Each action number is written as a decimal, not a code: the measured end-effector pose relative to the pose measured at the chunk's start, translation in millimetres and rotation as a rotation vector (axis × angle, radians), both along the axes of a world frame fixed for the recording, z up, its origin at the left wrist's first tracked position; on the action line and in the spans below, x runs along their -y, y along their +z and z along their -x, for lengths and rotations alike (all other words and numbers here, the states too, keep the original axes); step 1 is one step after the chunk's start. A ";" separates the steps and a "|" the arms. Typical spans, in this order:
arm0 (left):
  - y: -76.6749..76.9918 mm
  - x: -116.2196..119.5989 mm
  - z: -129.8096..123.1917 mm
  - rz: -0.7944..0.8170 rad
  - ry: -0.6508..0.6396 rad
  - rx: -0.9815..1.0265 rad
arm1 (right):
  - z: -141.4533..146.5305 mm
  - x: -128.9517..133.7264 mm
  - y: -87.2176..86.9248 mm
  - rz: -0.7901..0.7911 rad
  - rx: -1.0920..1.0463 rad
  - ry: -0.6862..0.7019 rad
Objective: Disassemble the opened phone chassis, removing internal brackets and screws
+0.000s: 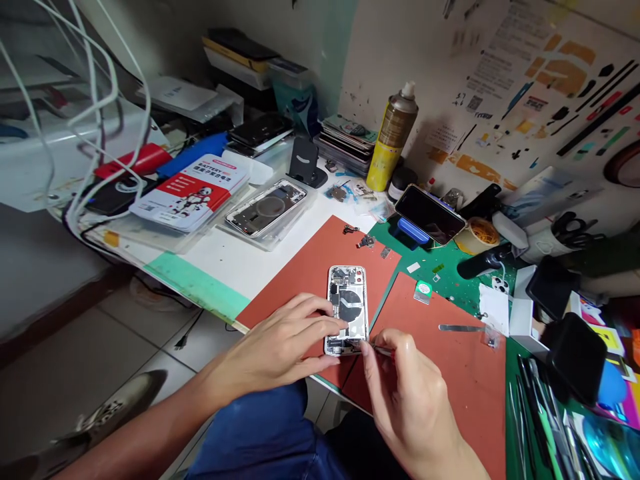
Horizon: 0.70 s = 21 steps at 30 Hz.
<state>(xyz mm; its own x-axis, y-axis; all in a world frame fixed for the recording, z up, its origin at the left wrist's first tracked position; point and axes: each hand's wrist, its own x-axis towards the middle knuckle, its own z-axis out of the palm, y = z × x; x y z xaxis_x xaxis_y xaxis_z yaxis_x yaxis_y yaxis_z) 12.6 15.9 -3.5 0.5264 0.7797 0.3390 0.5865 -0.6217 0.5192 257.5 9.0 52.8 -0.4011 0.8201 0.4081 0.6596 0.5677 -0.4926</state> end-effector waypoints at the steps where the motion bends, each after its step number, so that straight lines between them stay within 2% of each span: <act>1: -0.3 -0.1 0.1 0.000 -0.001 0.001 | 0.3 0.0 0.5 -0.001 0.005 0.004; 21: -0.9 -1.1 0.2 -0.063 -0.025 0.006 | 2.9 -7.5 14.0 -0.070 0.133 0.047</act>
<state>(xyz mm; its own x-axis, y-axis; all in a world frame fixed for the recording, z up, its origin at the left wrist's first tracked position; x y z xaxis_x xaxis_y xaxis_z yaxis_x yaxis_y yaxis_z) 12.3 17.0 -4.4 0.5432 0.7431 0.3908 0.5670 -0.6680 0.4821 254.6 16.5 66.8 -0.4927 0.7704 0.4046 0.6881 0.6295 -0.3609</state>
